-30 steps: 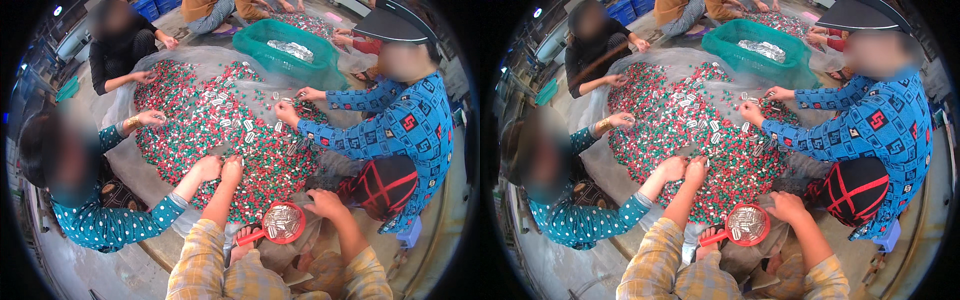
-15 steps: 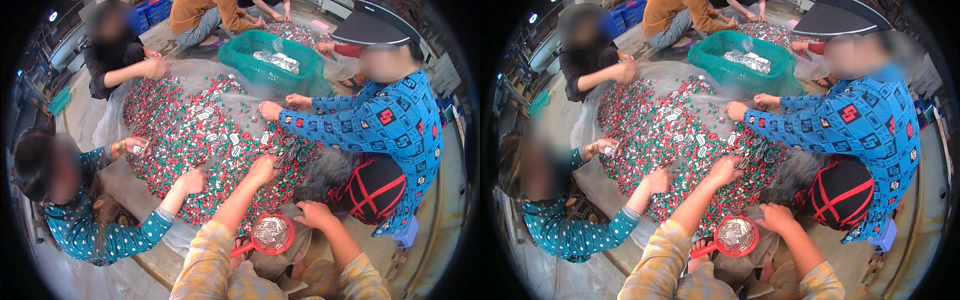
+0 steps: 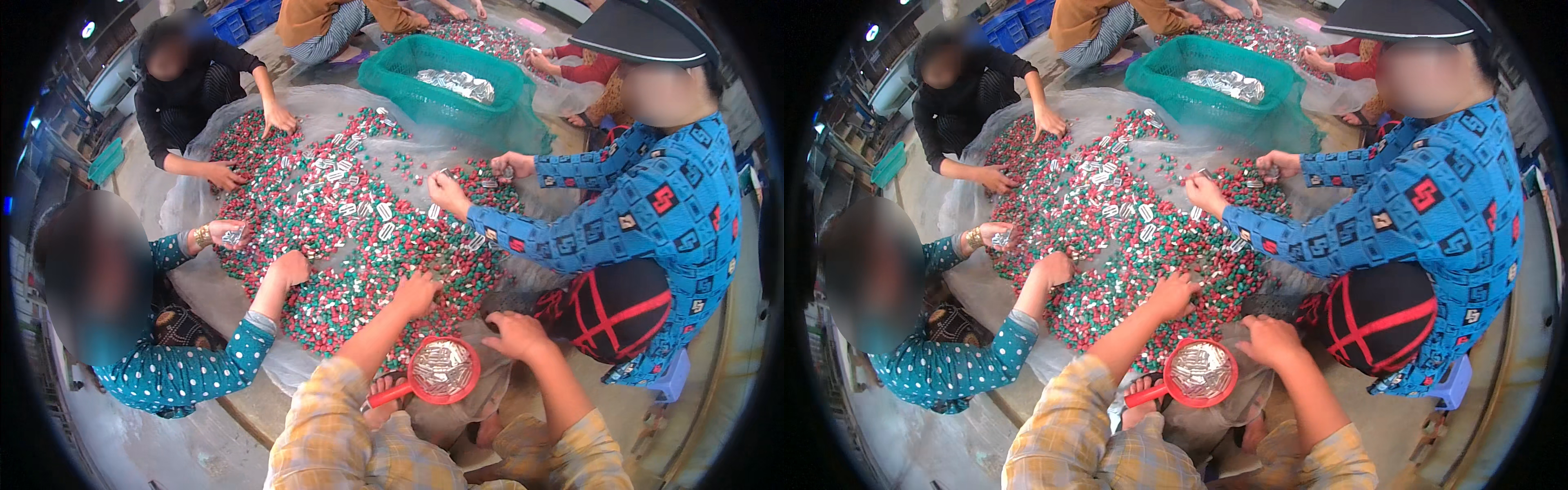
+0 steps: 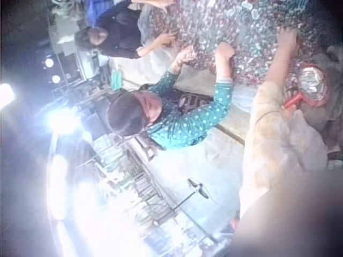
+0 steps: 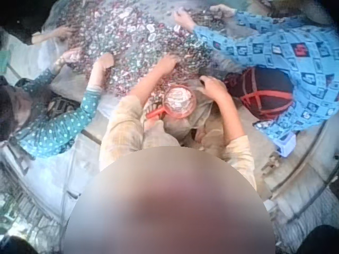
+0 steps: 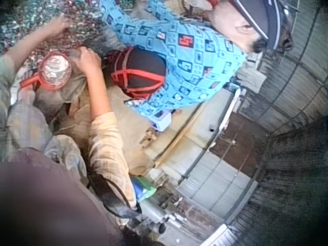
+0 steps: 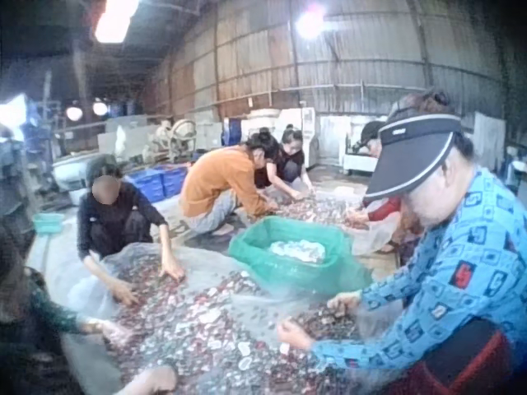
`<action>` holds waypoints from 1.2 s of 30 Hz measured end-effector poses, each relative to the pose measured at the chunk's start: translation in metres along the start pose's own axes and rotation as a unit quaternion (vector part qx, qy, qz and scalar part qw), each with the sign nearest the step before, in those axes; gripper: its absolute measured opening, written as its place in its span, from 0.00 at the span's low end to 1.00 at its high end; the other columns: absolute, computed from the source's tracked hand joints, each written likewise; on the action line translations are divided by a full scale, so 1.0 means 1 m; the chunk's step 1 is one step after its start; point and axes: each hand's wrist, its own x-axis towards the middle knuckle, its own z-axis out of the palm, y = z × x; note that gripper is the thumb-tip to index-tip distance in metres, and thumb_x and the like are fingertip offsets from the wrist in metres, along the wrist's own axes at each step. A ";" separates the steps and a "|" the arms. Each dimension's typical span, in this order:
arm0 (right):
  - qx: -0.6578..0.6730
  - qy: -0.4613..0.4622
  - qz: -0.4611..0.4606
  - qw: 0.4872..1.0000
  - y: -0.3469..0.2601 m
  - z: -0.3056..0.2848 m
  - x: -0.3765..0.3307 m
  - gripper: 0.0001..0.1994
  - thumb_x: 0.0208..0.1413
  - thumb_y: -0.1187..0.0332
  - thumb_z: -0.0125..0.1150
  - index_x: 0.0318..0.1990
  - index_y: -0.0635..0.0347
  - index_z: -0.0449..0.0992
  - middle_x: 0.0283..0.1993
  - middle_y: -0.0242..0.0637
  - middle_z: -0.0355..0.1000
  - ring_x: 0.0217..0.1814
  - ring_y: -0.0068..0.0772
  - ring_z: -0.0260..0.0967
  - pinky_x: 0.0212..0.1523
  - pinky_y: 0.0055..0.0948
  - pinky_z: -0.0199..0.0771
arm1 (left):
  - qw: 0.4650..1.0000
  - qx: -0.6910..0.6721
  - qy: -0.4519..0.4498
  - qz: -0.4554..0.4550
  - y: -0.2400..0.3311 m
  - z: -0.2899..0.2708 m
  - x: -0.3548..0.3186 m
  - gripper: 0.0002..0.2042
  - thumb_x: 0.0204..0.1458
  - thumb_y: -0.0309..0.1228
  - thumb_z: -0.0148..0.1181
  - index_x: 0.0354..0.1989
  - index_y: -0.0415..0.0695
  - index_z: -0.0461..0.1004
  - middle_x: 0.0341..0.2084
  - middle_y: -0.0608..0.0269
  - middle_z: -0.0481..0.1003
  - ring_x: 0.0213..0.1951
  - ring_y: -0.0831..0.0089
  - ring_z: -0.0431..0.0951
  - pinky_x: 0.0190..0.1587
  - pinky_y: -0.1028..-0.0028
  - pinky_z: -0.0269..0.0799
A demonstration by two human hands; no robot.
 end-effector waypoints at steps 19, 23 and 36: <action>-0.032 -0.067 -0.043 0.996 -0.035 0.019 0.045 0.26 0.48 0.54 0.59 0.53 0.56 0.68 0.48 0.45 0.70 0.52 0.45 0.68 0.51 0.40 0.68 | 0.850 -0.384 0.250 -0.259 -0.119 -0.011 -0.149 0.17 0.49 0.18 0.49 0.49 0.43 0.68 0.28 0.62 0.75 0.32 0.77 0.75 0.35 0.75 0.71; -0.030 -0.062 -0.031 0.997 -0.031 0.017 0.041 0.25 0.48 0.54 0.59 0.53 0.56 0.68 0.49 0.45 0.70 0.52 0.45 0.67 0.51 0.41 0.68 | 0.904 -0.247 0.251 -0.243 -0.114 -0.018 -0.137 0.18 0.46 0.16 0.49 0.45 0.47 0.72 0.36 0.56 0.75 0.38 0.64 0.76 0.39 0.68 0.72; -0.029 -0.051 -0.027 0.998 -0.032 0.000 0.031 0.26 0.48 0.55 0.60 0.53 0.55 0.67 0.49 0.45 0.69 0.53 0.44 0.66 0.52 0.40 0.67 | 0.966 -0.194 0.120 -0.124 -0.076 -0.016 -0.119 0.08 0.45 0.29 0.60 0.33 0.42 0.74 0.31 0.52 0.75 0.36 0.53 0.76 0.39 0.59 0.71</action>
